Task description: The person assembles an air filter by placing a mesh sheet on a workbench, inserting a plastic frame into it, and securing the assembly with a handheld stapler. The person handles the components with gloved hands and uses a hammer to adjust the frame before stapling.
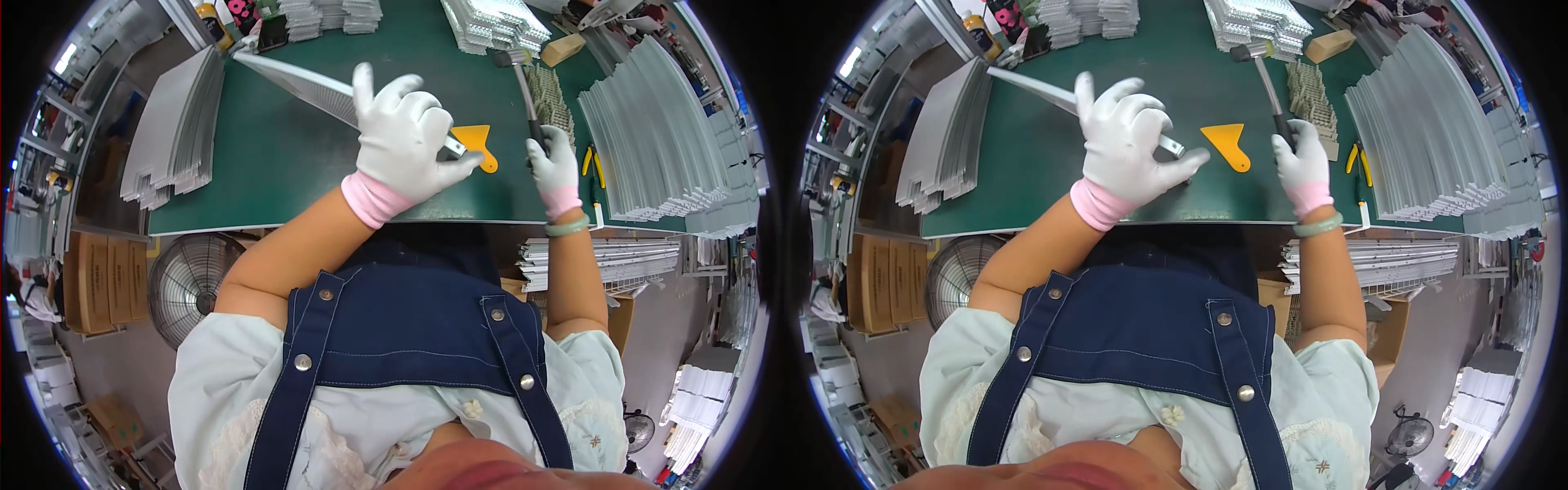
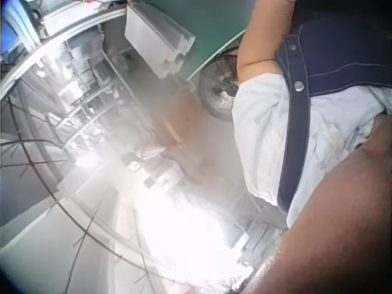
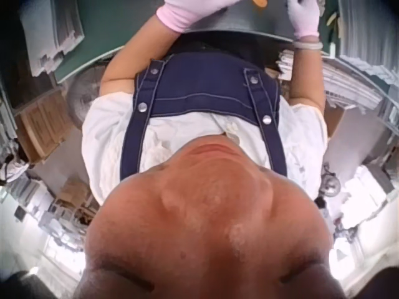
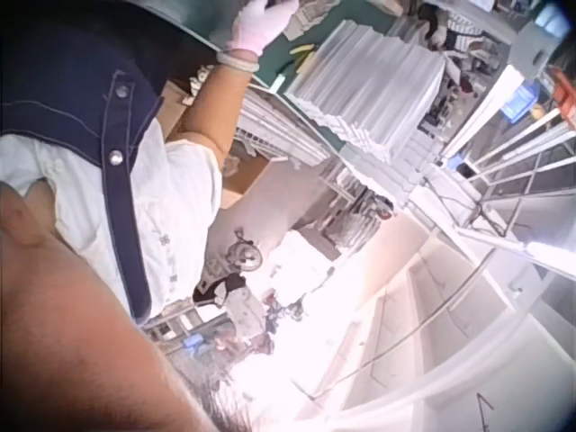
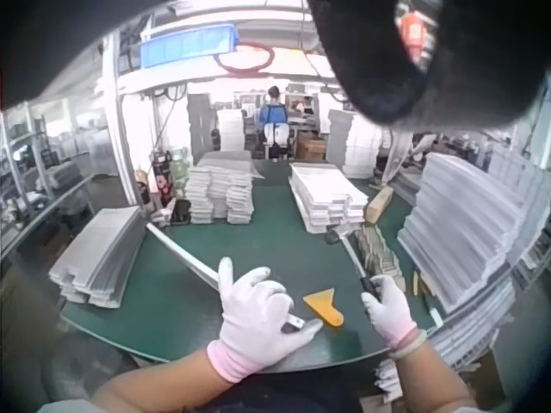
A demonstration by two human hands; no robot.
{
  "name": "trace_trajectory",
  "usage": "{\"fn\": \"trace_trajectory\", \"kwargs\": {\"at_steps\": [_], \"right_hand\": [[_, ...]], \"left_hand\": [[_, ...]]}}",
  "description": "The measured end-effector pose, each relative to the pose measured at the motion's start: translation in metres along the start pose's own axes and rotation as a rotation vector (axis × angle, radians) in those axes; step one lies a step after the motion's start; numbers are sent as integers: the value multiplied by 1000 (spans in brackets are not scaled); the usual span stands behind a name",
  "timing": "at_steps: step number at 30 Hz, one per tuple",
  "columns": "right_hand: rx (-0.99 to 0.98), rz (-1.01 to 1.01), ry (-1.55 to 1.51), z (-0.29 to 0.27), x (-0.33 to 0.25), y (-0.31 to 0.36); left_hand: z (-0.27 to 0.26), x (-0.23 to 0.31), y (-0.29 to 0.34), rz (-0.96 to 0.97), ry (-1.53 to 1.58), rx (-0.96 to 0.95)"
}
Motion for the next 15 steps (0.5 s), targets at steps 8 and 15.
{"fn": "trace_trajectory", "kwargs": {"at_steps": [8, 15], "right_hand": [[-158, -60, -33, -24, -72, 36], [-289, -461, 414, -42, -132, 48]], "left_hand": [[12, -21, -11, 176, 276, -158], [15, -23, -2, 98, 255, -75]]}}
Point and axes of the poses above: each hand's wrist, its own y-axis away from the middle knuckle, its own z-axis out of the palm, x = y × z, the point moved 1 cm from there along -y, towards the middle knuckle, and after that the axes turned 13 degrees about -y, right-handed, at the moved point
